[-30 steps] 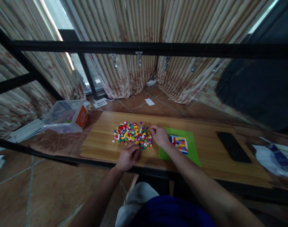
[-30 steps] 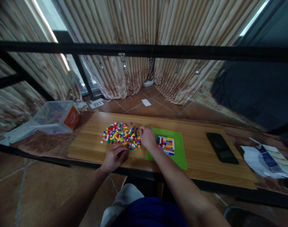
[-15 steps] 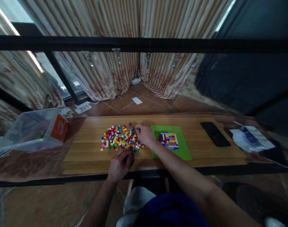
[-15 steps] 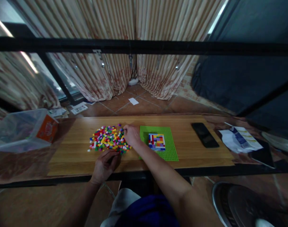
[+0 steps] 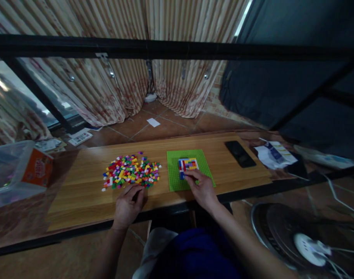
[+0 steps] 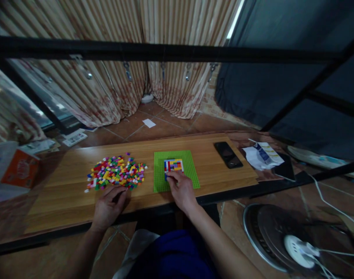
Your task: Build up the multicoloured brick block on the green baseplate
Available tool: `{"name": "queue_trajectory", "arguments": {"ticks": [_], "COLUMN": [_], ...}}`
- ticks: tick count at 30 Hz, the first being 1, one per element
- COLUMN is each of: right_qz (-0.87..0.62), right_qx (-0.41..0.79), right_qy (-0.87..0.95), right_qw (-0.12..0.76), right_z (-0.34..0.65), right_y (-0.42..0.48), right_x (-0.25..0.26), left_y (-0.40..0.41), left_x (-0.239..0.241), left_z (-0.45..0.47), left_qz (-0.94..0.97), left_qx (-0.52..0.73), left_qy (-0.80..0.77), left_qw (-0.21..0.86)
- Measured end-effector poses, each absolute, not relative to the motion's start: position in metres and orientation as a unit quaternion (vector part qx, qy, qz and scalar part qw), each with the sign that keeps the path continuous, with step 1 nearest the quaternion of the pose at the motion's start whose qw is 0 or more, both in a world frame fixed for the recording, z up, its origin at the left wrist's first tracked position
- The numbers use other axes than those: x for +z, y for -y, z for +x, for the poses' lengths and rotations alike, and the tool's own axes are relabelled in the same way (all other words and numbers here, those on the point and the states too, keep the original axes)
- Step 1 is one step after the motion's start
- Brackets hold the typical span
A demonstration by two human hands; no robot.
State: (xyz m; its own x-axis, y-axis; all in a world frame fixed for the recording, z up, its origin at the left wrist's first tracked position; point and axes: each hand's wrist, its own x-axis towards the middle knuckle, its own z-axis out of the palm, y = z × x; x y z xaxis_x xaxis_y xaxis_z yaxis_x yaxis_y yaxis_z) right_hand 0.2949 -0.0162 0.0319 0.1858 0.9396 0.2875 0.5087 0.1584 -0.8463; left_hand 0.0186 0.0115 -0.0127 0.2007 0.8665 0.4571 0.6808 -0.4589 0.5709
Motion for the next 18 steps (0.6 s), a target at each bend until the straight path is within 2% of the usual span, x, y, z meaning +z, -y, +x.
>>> {"name": "queue_trajectory", "arguments": {"ticks": [5,11,18], "right_qz": [-0.624,-0.640,-0.661], "right_qx": [0.191,0.115,0.091], "right_qy": [0.579,0.620,0.628], "right_qw": [0.489,0.440,0.401], "right_z": [0.321,0.326,0.328], "right_y": [-0.004,-0.026,-0.032], "right_x": [0.025,0.010,0.002], "left_y": [-0.012,-0.013,-0.012], "left_x": [-0.012,-0.012,-0.016], "left_z": [0.019,0.019,0.019], "left_qz": [0.763,0.768,0.768], "left_qx": [0.385,0.379,0.376], "left_qy": [-0.505,-0.504,-0.509], "left_qw": [0.118,0.109,0.094]}}
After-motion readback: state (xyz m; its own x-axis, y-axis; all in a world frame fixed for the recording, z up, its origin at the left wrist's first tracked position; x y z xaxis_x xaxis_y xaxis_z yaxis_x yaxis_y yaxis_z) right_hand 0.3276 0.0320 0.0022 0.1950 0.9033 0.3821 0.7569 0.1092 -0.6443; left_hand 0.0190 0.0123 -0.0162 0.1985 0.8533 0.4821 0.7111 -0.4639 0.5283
